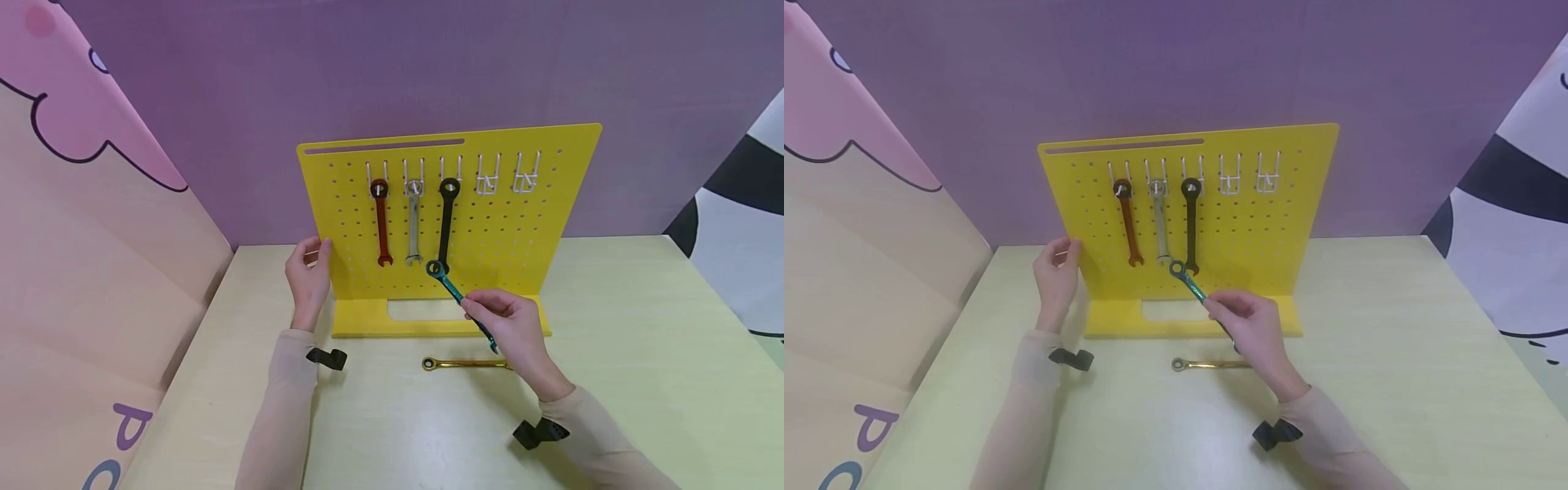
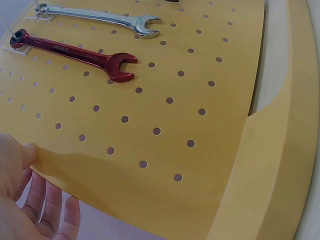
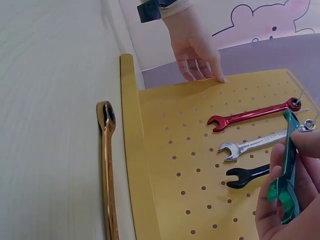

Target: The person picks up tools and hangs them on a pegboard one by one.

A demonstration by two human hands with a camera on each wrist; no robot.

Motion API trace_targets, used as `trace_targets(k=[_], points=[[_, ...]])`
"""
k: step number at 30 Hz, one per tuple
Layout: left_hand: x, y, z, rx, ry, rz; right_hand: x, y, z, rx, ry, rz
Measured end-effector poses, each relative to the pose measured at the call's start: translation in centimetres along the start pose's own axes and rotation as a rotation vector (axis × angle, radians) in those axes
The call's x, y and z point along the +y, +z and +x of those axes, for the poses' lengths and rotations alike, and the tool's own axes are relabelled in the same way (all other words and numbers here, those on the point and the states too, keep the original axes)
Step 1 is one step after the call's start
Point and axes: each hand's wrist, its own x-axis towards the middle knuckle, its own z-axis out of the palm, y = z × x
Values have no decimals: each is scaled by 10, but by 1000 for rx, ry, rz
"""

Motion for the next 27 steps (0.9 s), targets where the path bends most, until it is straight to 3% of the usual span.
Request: trace_targets(k=[10, 27], points=[[0, 0, 1, 2, 6, -5, -5, 3, 4, 24, 48, 72], [1, 1, -1, 3, -2, -6, -10, 5, 6, 40, 52, 126]])
